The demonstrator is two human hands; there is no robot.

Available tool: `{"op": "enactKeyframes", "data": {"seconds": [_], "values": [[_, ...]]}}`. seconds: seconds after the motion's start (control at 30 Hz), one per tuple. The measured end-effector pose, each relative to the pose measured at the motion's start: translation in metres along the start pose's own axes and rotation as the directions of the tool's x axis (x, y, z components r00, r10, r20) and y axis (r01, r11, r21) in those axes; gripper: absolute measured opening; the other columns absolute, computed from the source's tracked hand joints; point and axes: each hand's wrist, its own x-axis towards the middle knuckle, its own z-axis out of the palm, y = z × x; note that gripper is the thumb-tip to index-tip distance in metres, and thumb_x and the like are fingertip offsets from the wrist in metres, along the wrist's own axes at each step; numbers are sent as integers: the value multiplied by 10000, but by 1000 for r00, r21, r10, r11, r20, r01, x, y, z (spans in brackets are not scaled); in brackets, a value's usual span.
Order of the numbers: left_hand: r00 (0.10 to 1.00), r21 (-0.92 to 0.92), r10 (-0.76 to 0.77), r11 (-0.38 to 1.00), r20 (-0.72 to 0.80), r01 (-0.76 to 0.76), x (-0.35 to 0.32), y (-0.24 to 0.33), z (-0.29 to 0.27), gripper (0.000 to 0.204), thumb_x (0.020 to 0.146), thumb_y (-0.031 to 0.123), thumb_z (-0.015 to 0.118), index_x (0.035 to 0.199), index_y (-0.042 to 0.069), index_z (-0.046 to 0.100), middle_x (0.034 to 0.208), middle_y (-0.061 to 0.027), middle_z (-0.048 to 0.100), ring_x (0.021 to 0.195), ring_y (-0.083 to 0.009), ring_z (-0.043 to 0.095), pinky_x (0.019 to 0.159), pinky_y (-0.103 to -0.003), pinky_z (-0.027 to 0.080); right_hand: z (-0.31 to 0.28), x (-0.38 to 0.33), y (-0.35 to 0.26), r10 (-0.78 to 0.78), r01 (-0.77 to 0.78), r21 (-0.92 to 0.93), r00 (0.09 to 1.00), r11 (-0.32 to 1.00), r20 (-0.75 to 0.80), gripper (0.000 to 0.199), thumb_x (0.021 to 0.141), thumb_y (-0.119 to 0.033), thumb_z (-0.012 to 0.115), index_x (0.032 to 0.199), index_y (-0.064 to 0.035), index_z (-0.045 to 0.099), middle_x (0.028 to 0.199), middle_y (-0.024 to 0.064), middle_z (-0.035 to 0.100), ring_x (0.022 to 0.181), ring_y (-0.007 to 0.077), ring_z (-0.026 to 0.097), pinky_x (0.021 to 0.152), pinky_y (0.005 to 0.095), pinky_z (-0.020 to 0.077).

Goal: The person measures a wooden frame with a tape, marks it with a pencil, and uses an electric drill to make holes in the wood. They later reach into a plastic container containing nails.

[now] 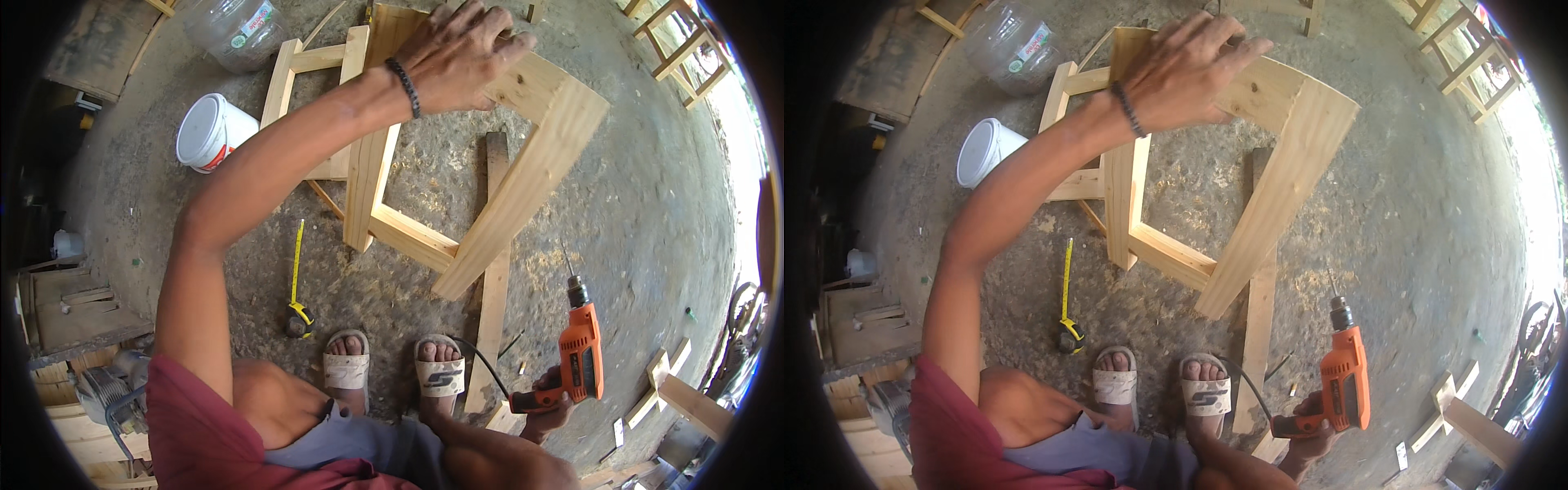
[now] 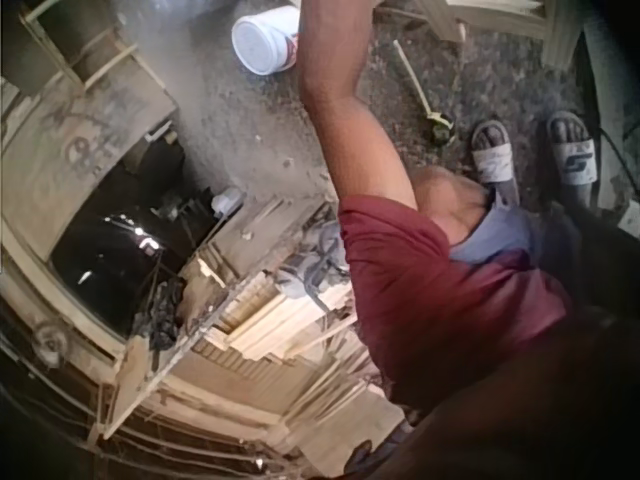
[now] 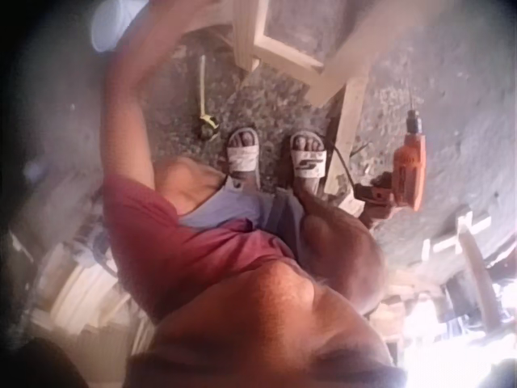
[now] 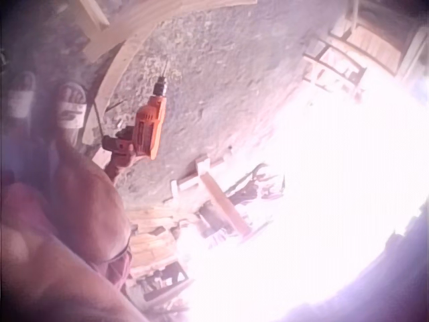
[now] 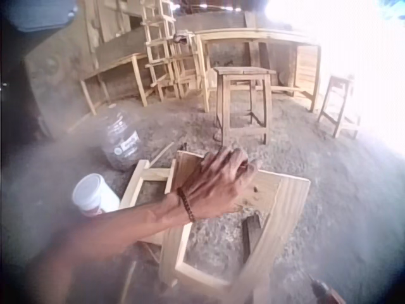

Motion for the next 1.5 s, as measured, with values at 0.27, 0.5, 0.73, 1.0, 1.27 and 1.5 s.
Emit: {"op": "enactKeyframes", "data": {"seconds": [0.27,0.5,0.73,1.0,1.27,1.5], "values": [[876,17,293,950,-384,-311,-45,21,-139,663,715,215,858,1278,270,511,891,30,513,875,-193,567,829,-437,446,-2,-13,5,-94,92,66,995,994,23,667,800,-301,664,1319,79,489,968,199,650,706,235,671,573,351,591],[852,-95,421,878,-311,-469,-124,-20,-156,702,664,120,908,1180,324,478,1017,-42,420,927,-227,583,937,-470,468,27,-20,-10,-99,88,92,988,992,119,689,765,-282,720,1306,79,494,962,211,669,720,251,680,571,351,576],[949,5,287,957,-130,-289,-179,-23,-174,395,816,155,778,1126,282,569,1072,-20,444,995,-192,579,888,-406,439,22,-24,1,-74,66,87,993,994,95,701,757,-291,738,1297,73,479,984,211,676,718,249,692,578,346,593],[949,-104,289,948,-124,-302,-225,-20,-177,390,868,211,718,1156,320,478,1041,-7,431,1065,-177,566,948,-414,398,21,-18,7,-101,100,20,993,995,55,678,775,-323,712,1291,53,485,964,194,656,688,225,675,576,331,580],[964,-182,265,947,-27,-265,-259,-25,-187,375,864,294,714,1154,313,478,1079,-34,507,1098,-231,570,981,-452,376,30,-13,13,-101,101,8,991,995,85,676,784,-326,694,1293,65,481,971,190,650,687,216,665,570,325,565],[981,-224,193,957,25,-183,-264,-16,-193,564,840,675,617,1210,281,455,1228,-107,519,1136,-286,529,1018,-496,343,33,-15,13,-48,44,51,996,998,73,675,785,-315,692,1300,69,482,967,197,653,694,229,673,584,335,577]]}}
